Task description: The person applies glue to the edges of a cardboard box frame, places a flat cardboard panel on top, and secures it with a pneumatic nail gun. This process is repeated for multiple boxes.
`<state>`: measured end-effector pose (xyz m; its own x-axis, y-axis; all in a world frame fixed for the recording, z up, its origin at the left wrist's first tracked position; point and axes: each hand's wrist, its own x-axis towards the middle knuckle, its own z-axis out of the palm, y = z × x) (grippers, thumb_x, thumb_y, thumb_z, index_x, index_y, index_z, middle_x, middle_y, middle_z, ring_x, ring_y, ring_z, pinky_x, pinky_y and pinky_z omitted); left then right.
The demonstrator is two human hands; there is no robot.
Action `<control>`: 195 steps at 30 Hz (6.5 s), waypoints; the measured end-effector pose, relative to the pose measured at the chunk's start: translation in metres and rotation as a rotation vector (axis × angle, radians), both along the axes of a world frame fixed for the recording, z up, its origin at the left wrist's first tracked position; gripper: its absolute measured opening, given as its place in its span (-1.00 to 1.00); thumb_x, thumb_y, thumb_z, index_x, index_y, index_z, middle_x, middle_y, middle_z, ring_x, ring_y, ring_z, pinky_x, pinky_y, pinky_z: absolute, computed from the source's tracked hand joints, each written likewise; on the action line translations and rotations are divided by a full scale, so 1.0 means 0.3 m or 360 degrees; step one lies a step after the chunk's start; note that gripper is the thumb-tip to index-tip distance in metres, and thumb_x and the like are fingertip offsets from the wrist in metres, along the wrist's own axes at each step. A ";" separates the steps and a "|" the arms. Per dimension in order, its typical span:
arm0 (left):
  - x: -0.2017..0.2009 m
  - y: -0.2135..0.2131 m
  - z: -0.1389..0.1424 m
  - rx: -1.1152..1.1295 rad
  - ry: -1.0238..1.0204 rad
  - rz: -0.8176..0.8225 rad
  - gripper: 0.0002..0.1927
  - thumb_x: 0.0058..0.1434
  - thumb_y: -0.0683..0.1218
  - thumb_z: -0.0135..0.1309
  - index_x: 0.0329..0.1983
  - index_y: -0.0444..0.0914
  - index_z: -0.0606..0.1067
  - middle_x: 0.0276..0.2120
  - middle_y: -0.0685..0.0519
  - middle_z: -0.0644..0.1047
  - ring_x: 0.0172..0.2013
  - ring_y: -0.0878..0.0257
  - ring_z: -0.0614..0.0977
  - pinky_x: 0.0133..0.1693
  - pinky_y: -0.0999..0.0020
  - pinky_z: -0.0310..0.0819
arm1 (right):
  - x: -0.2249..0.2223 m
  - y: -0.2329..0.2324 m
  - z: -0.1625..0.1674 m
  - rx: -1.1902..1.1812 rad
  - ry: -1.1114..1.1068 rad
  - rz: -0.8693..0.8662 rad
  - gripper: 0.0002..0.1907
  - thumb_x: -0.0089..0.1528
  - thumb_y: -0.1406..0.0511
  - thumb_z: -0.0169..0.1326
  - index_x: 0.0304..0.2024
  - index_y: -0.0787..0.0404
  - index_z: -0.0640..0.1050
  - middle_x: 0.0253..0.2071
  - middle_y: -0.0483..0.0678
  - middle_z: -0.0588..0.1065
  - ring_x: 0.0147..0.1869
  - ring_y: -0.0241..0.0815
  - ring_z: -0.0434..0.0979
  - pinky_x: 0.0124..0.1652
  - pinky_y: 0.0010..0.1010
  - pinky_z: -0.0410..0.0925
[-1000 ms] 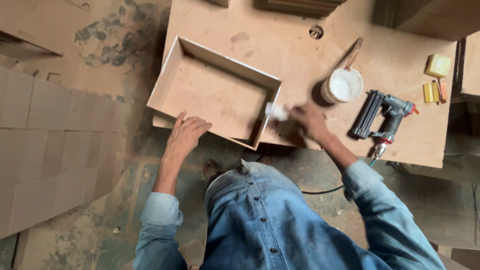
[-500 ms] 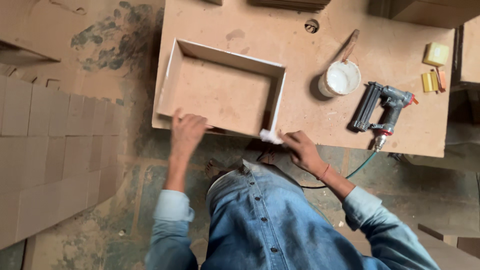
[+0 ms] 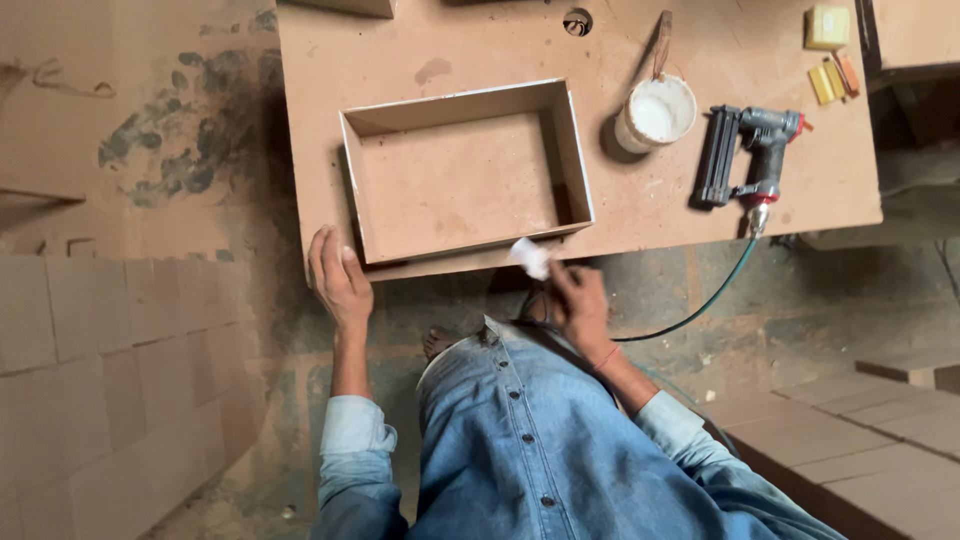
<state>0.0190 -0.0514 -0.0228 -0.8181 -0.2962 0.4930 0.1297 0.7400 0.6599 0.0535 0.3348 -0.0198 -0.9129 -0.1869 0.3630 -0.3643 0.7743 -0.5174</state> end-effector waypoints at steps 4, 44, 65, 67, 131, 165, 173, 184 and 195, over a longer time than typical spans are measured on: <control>-0.029 -0.113 -0.112 0.0084 -0.0080 -0.0137 -0.64 0.55 -0.07 -0.10 0.25 -0.42 0.41 0.24 -0.30 0.42 0.23 -0.24 0.47 0.25 -0.01 0.36 | -0.017 -0.042 -0.011 -0.0038 -0.0083 -0.0648 -0.46 0.30 0.39 0.21 0.35 0.13 0.49 -0.15 0.13 0.44 -0.05 0.12 0.39 -0.02 -0.13 0.31; -0.002 -0.209 -0.219 -0.0568 -0.0104 -0.0230 -0.67 0.27 -0.11 0.09 0.09 -0.27 0.52 0.15 -0.04 0.53 0.12 -0.05 0.52 0.13 -0.01 0.36 | 0.107 -0.305 0.077 0.0387 0.0023 -0.0577 -0.27 0.04 0.45 0.13 0.31 0.05 0.48 -0.15 0.08 0.44 -0.08 0.13 0.43 -0.20 -0.10 0.37; -0.068 0.007 -0.131 -0.0393 -0.0350 -0.0041 -0.46 0.14 -0.04 0.22 0.17 -0.35 0.48 0.19 -0.13 0.47 0.16 -0.15 0.44 0.21 -0.07 0.25 | -0.825 0.669 0.109 0.0655 -0.0593 -0.0459 -0.69 0.25 0.24 0.04 -0.16 0.42 0.40 -0.40 0.36 0.52 -0.31 0.42 0.55 -0.26 0.18 0.40; -0.074 0.046 -0.112 -0.0397 -0.0418 0.0032 -0.51 0.15 -0.15 0.13 0.18 -0.34 0.48 0.23 -0.11 0.48 0.21 -0.14 0.44 0.24 -0.05 0.24 | -0.902 0.683 0.105 0.0708 -0.0640 -0.0377 -0.58 0.22 0.19 0.09 -0.16 0.47 0.38 -0.41 0.40 0.51 -0.35 0.43 0.54 -0.29 0.16 0.41; -0.070 0.047 0.070 0.0359 -0.0570 -0.0524 0.14 0.07 -0.08 0.42 0.56 -0.36 -0.04 0.55 -0.30 -0.11 0.52 -0.18 0.09 0.43 0.08 0.12 | -0.541 -0.039 0.192 -0.0762 -0.0602 -0.0301 -0.61 0.31 0.37 0.11 0.19 0.35 0.50 -0.05 0.11 0.62 -0.02 -0.20 0.59 0.02 -0.41 0.42; -0.039 0.045 -0.008 0.0236 -0.0458 -0.0207 -0.21 -0.11 -0.16 0.52 0.23 -0.41 0.50 0.33 -0.29 0.42 0.31 -0.03 0.51 0.29 0.21 0.40 | -0.358 0.290 0.074 0.0066 -0.0449 0.0354 -0.38 0.05 0.47 0.09 0.21 0.30 0.47 -0.11 0.21 0.55 -0.05 0.24 0.55 -0.05 -0.09 0.42; -0.040 0.038 -0.039 0.0279 -0.0435 -0.0204 -0.26 -0.09 -0.16 0.52 0.18 -0.44 0.52 0.31 -0.30 0.44 0.30 -0.02 0.52 0.30 0.20 0.39 | -0.436 0.739 0.054 -0.0203 -0.0054 -0.0445 -0.63 0.29 0.51 0.00 0.14 0.29 0.55 0.01 0.16 0.57 0.03 0.11 0.60 0.03 -0.13 0.45; -0.041 0.035 -0.076 0.0253 -0.0385 -0.0205 -0.26 -0.09 -0.22 0.50 0.21 -0.42 0.52 0.32 -0.34 0.43 0.33 -0.05 0.51 0.33 0.17 0.39 | -0.622 1.038 0.042 -0.0260 -0.0503 -0.0922 -0.63 0.20 0.25 0.37 -0.24 0.48 0.56 -0.36 0.18 0.57 -0.31 -0.01 0.60 -0.29 -0.24 0.43; -0.041 0.037 -0.014 0.0210 -0.0398 -0.0222 -0.24 -0.10 -0.11 0.55 0.16 -0.46 0.52 0.29 -0.31 0.45 0.29 -0.06 0.54 0.28 0.19 0.43 | -0.314 1.142 0.224 -0.1426 -0.1144 -0.1258 -0.93 0.22 0.48 0.18 -0.33 0.41 0.54 -0.44 0.02 0.51 -0.51 -0.24 0.47 -0.47 -0.44 0.38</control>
<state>0.0068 -0.0402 -0.0270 -0.9463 -0.2205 0.2363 0.0457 0.6324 0.7733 -0.0408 0.6773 0.0474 -0.7015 0.5035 -0.5043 0.5630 -0.0424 -0.8254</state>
